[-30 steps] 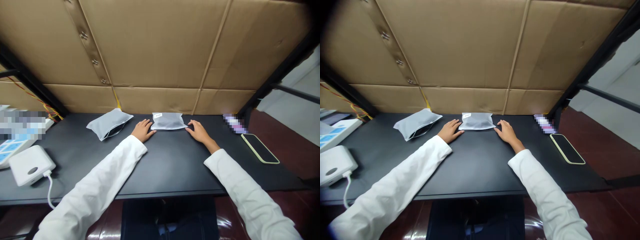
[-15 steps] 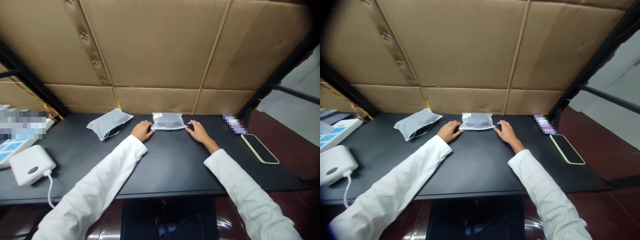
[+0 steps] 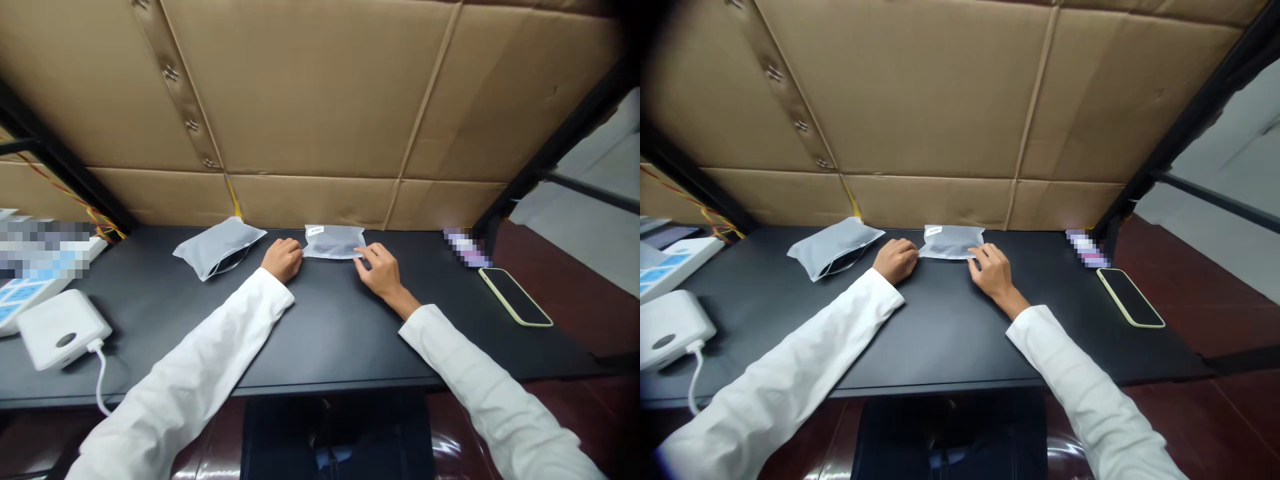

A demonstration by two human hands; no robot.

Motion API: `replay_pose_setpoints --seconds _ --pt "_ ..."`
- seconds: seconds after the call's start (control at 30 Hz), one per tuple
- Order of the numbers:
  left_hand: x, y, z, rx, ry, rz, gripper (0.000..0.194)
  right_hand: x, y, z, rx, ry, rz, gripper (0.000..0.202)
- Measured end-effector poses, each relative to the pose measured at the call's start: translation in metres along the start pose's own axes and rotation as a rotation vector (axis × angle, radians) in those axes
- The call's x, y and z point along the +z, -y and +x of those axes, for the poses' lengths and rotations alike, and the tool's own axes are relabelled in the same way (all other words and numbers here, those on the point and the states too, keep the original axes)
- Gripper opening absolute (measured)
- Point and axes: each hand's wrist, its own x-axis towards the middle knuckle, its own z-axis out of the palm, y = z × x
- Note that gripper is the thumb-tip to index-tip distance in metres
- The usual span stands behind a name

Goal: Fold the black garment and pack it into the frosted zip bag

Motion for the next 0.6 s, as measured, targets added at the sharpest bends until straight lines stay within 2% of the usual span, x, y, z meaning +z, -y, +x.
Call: replay_pose_setpoints --seconds 0.13,0.3,0.43,0.6 --pt "0.001 -0.004 0.001 0.004 -0.03 0.027 0.026 0.019 0.039 0.011 -0.15 0.064 -0.129 0.02" --pt "0.0 -0.006 0.001 0.036 -0.07 0.066 0.026 0.056 0.081 0.034 -0.201 0.206 -0.195 0.017" --pt "0.0 -0.004 0.0 0.064 -0.093 0.061 0.027 0.074 0.089 0.042 -0.148 0.303 -0.192 0.023" --pt "0.002 -0.004 0.0 0.094 -0.11 0.063 0.025 0.073 0.084 0.044 -0.135 0.38 -0.19 0.025"
